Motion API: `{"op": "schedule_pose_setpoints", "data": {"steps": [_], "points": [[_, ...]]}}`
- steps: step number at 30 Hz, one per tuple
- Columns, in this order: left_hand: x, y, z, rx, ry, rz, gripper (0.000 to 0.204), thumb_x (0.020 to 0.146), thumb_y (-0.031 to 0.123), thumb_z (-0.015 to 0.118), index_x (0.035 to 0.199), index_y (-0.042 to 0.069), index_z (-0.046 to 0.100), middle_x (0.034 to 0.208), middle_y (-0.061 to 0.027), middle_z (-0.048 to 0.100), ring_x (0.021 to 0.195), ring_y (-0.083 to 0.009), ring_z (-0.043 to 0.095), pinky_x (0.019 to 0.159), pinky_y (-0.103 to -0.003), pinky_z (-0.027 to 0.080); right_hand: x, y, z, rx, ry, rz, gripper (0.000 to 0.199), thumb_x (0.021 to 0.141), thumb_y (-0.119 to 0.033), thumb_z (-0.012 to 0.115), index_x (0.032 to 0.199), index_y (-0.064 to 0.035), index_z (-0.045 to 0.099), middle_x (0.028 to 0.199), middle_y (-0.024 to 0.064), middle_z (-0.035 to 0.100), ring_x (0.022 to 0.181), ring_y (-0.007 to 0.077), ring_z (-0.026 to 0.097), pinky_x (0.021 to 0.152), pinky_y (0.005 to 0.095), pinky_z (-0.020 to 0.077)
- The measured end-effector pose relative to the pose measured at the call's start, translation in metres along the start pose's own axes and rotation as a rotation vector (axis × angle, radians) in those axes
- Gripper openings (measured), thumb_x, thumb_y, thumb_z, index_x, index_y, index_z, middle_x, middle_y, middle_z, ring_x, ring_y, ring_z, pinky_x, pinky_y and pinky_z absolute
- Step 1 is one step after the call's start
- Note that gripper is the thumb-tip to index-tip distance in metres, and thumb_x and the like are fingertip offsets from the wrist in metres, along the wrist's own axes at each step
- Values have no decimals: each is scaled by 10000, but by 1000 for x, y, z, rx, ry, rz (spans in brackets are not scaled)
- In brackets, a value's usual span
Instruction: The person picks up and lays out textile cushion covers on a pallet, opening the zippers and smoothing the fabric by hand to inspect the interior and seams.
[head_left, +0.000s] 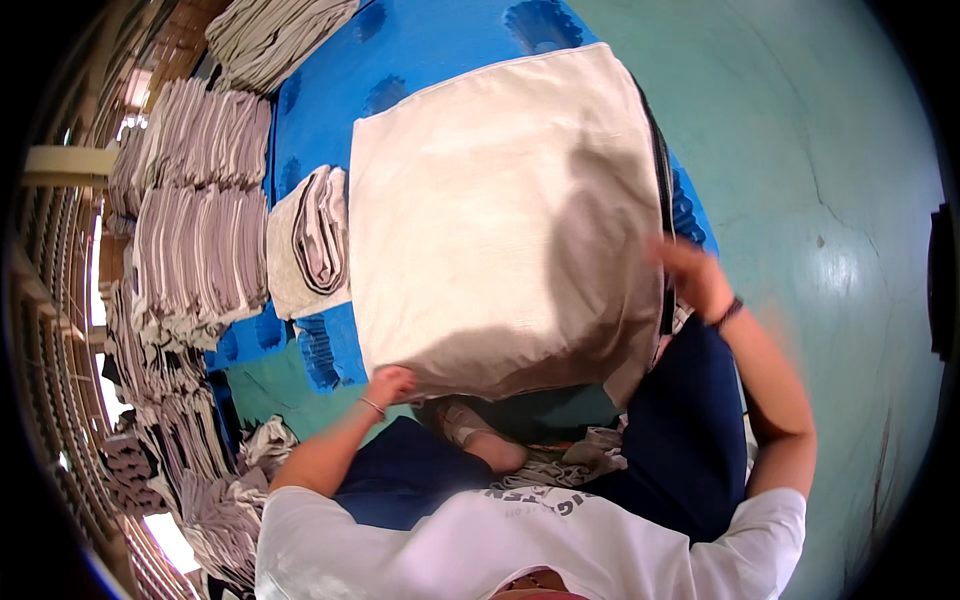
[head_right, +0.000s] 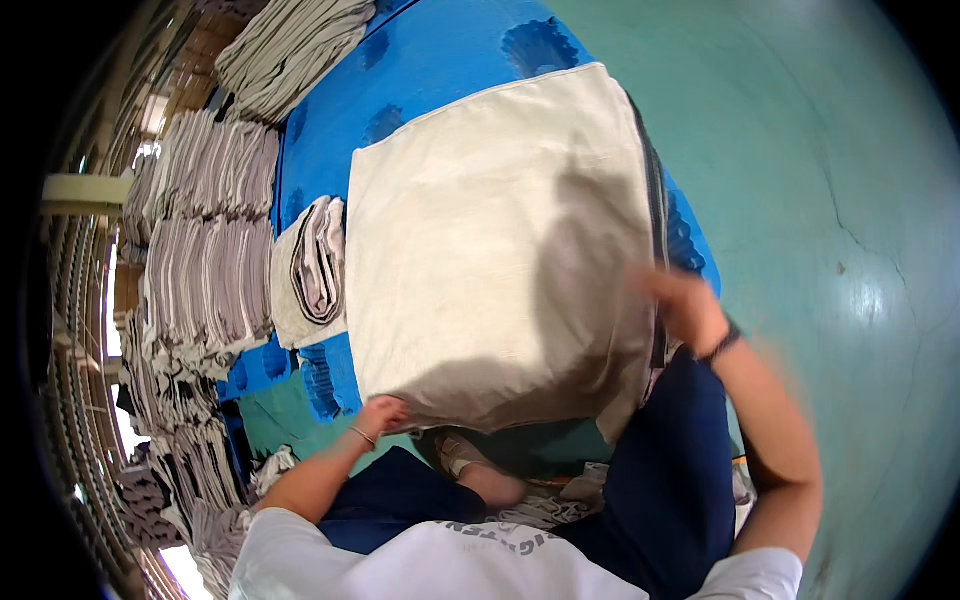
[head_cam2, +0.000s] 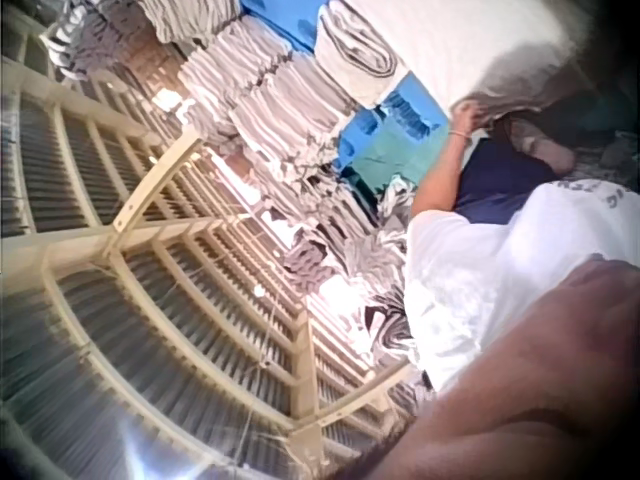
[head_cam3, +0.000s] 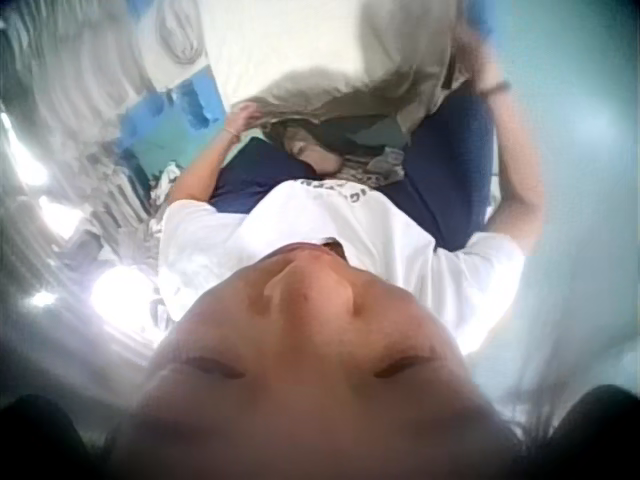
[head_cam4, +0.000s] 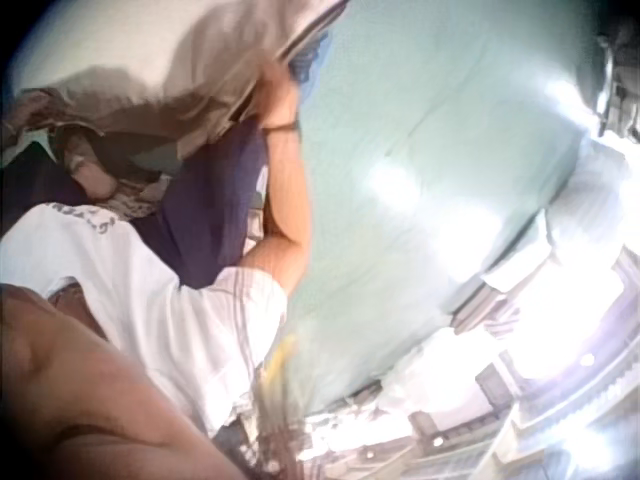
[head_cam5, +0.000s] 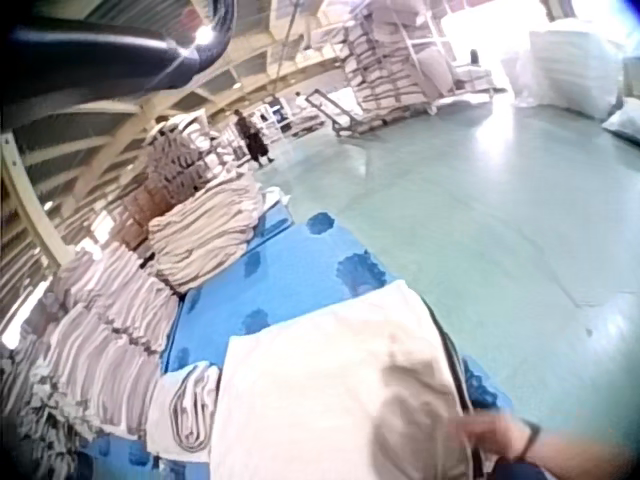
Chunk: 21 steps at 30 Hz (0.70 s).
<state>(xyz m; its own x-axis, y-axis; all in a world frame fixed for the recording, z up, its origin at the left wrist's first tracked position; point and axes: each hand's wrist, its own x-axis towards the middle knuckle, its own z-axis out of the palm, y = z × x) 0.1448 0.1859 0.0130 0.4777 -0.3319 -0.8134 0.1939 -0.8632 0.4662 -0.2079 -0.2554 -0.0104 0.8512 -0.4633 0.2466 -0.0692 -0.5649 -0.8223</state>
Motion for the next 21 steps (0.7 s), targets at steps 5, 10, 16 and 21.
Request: {"op": "schedule_pose_setpoints", "data": {"steps": [5,10,16,21], "points": [[5,-19,-38,-11,545,-48,351,734,156,601,1049,24,520,972,-58,580,869,-171,545,741,-272,432,-35,-30,12,-458,-451,-225,390,707,-179,516,1097,-169,541,1258,91,436,757,220,586,625,333,447],[-13,10,-20,-164,536,-189,577,698,178,637,1193,26,385,1136,-103,486,1009,-215,487,878,-331,360,-47,-17,-3,-571,-505,-108,490,701,-290,538,1185,-248,469,1313,44,369,773,214,562,727,367,418],[0,0,-22,-225,458,-166,576,703,160,635,1199,27,373,1137,-119,482,1027,-256,485,841,-367,395,-52,-21,22,-874,-499,-8,597,652,-342,573,1223,-281,409,1349,1,308,800,169,562,790,363,403],[1,3,-24,-370,396,-180,500,701,151,652,1131,22,432,1069,-113,521,944,-241,526,787,-374,430,-49,-20,30,-737,-232,-99,321,648,-160,536,967,-188,550,1172,5,483,667,164,580,614,341,447]]}}
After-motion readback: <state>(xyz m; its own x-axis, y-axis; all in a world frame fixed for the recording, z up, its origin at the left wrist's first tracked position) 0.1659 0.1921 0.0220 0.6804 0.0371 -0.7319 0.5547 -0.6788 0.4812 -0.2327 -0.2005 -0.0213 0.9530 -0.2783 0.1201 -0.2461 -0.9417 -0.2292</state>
